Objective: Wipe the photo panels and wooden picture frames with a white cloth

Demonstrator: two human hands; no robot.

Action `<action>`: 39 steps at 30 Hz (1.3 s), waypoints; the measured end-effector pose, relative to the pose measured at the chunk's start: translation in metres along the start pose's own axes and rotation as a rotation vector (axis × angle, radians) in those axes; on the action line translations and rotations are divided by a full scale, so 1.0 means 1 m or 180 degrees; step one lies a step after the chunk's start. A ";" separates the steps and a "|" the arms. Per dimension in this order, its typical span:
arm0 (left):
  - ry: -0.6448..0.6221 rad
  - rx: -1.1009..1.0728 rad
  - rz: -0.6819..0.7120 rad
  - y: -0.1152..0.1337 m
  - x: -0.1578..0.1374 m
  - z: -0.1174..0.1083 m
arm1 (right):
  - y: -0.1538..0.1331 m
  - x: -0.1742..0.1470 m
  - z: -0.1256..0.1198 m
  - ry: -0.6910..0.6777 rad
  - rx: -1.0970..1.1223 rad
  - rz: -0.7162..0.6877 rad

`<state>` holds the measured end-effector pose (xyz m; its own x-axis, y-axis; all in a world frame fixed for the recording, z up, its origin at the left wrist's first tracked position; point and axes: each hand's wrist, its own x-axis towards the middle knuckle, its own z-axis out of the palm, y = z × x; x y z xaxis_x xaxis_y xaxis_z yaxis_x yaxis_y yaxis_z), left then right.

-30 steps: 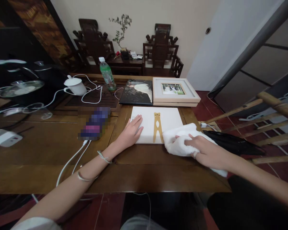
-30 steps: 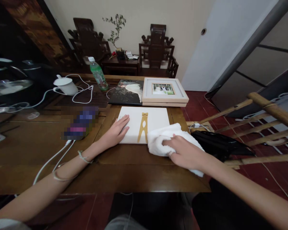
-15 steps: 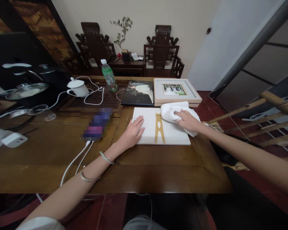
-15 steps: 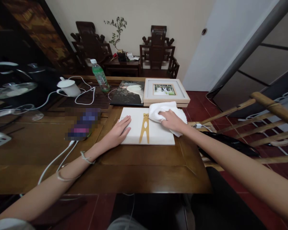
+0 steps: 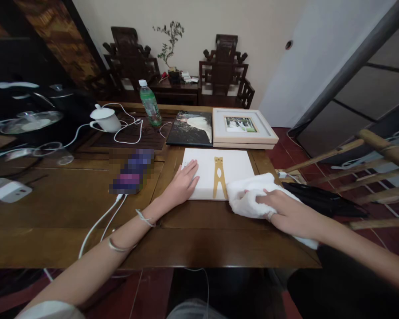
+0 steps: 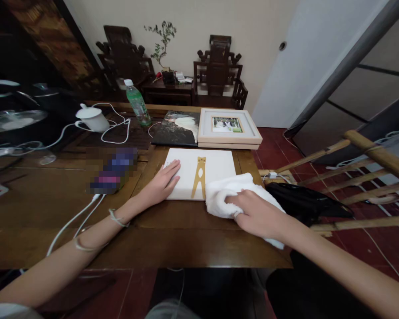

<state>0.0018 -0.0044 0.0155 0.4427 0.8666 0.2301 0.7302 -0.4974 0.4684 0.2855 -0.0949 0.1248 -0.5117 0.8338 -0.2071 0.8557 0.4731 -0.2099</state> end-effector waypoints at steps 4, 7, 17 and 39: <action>0.0011 -0.0001 0.0013 0.000 0.000 0.000 | 0.017 0.022 -0.006 0.0095 -0.0026 0.0047; 0.0033 0.0012 0.0022 0.000 0.000 0.000 | 0.030 0.056 -0.008 0.0297 -0.0083 0.0029; 0.0091 0.0001 0.0090 -0.005 0.000 0.003 | 0.000 0.138 0.015 0.0894 -0.0074 0.0222; 0.0091 0.0013 0.0053 -0.003 0.000 0.003 | -0.013 0.121 0.006 0.0357 -0.0225 -0.0810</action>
<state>0.0013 -0.0032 0.0114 0.4398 0.8589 0.2622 0.7250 -0.5119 0.4607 0.2123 -0.0014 0.0968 -0.7025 0.7101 -0.0485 0.7060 0.6866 -0.1736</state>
